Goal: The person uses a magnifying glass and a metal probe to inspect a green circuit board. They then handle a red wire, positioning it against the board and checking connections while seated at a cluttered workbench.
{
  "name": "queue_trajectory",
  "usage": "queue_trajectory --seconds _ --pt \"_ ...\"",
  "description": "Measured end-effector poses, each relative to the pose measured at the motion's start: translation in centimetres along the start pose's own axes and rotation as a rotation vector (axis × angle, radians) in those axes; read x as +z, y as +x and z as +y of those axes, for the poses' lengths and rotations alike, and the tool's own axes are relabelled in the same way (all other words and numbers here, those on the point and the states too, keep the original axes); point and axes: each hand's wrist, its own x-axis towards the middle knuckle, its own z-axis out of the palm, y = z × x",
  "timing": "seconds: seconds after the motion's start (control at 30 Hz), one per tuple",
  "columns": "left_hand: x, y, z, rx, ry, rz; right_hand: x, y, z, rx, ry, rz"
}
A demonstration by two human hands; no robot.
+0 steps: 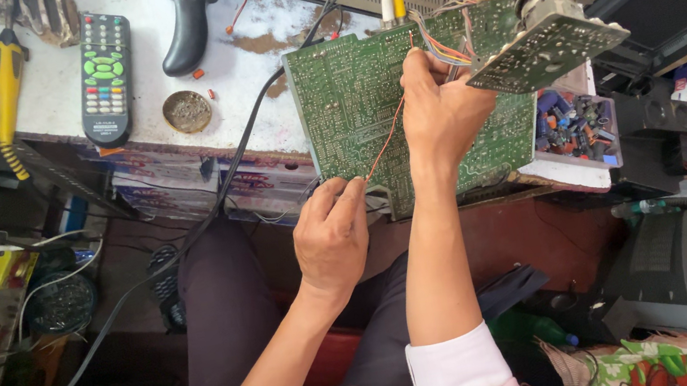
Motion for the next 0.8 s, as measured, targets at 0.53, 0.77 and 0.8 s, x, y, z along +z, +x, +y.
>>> queue_trajectory --seconds 0.53,0.77,0.8 --pt "1.0 0.5 -0.3 -0.006 -0.006 -0.005 -0.2 1.2 1.2 -0.052 -0.035 -0.024" --pt "1.0 -0.1 -1.3 -0.024 -0.043 -0.035 -0.2 1.4 2.5 -0.147 -0.035 -0.066" --pt "1.0 -0.1 -1.3 -0.025 -0.051 -0.039 -0.2 1.4 2.6 -0.16 -0.041 -0.065"
